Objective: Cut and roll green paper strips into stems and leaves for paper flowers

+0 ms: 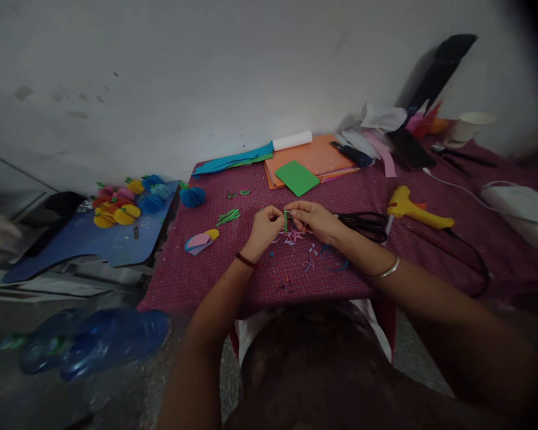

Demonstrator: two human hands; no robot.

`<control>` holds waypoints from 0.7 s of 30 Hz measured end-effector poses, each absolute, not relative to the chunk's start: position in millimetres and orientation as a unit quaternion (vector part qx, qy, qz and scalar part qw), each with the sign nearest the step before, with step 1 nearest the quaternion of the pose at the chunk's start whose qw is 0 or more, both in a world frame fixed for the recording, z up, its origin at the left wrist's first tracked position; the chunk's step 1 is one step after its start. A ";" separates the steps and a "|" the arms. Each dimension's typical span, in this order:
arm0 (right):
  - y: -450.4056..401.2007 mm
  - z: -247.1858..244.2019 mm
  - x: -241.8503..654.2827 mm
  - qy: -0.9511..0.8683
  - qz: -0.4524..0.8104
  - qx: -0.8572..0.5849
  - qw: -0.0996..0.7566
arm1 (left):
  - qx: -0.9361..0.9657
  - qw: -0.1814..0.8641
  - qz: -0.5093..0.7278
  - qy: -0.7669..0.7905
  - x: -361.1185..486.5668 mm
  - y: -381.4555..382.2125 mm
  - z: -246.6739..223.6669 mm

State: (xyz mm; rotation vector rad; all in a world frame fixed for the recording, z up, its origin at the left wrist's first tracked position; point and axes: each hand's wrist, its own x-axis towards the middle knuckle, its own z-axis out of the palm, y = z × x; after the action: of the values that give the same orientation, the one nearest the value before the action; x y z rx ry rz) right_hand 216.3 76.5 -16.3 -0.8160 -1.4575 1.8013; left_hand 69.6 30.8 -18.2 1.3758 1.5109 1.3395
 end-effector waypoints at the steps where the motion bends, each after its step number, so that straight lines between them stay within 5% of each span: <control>1: 76.4 -17.5 215.9 -0.559 0.690 -0.314 0.336 | 0.527 0.346 0.517 0.579 69.7 30.8 -18.2; 11: 75.3 -20.5 214.2 -0.550 0.681 -0.329 0.355 | 0.505 0.380 0.535 0.560 72.1 29.7 -17.2; 21: 76.8 -25.6 213.2 -0.591 0.632 -0.324 0.382 | 0.375 0.587 0.538 0.475 69.5 29.8 -25.9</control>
State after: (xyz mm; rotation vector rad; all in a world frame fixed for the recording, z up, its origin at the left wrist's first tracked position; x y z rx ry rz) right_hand 213.2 76.8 -25.6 -0.8269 -1.5091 1.6129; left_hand 69.5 29.8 -25.9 0.8734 1.1072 1.2539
